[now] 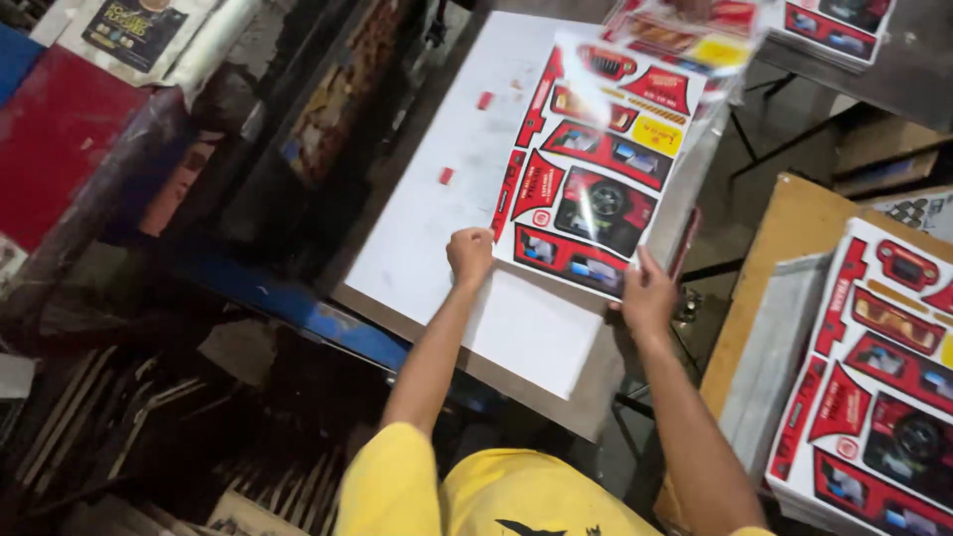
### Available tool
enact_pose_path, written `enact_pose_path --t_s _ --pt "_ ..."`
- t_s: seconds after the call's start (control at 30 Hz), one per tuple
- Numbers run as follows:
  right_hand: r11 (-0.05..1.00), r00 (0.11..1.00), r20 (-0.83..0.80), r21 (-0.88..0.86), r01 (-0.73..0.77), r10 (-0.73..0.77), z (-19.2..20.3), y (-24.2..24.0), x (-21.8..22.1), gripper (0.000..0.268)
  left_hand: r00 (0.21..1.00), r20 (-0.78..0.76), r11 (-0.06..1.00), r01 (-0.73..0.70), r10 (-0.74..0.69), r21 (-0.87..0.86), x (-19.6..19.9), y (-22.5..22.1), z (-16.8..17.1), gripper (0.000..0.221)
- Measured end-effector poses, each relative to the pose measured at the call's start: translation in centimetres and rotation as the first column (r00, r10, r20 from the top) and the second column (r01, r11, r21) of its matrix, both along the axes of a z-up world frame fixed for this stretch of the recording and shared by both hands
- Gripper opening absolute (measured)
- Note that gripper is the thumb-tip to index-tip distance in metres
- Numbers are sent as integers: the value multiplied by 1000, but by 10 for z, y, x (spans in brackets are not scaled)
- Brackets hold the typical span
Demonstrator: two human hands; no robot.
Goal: The recorder is operating a printing or die-cutting machine to process printed sticker sheets.
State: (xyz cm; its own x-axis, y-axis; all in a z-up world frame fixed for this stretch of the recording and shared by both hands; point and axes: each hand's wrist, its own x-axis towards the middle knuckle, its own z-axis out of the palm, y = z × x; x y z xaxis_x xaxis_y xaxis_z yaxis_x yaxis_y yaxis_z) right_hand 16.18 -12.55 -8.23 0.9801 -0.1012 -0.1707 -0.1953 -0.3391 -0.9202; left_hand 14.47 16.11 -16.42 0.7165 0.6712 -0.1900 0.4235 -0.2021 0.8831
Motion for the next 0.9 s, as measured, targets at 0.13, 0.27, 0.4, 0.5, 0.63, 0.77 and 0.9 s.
enact_pose_path --t_s 0.13,0.27,0.4,0.5,0.63,0.77,0.9 --pt "972 1000 26 -234 15 -10 -59 40 20 49 987 -100 970 -99 124 222 35 46 -42 17" --pt "906 964 199 -415 -79 175 -74 50 11 43 979 -203 999 7 4 54 30 77 -22 24" --pt "905 897 317 -387 -175 309 -49 59 6 42 958 -276 997 -83 80 -1 34 124 -61 29" --pt "862 766 514 -496 -102 386 11 37 -13 29 987 66 792 -155 143 590 24 181 -162 34" --pt "854 824 515 -515 77 237 38 -73 -39 28 996 91 978 5 -24 206 -29 111 20 24" --pt "549 904 387 -802 234 181 29 -203 -79 50 928 367 985 122 -71 -119 -111 -43 186 24" --pt "426 987 -32 -904 37 -155 82 -241 -110 81 890 385 890 363 -244 -276 -162 -194 182 16"
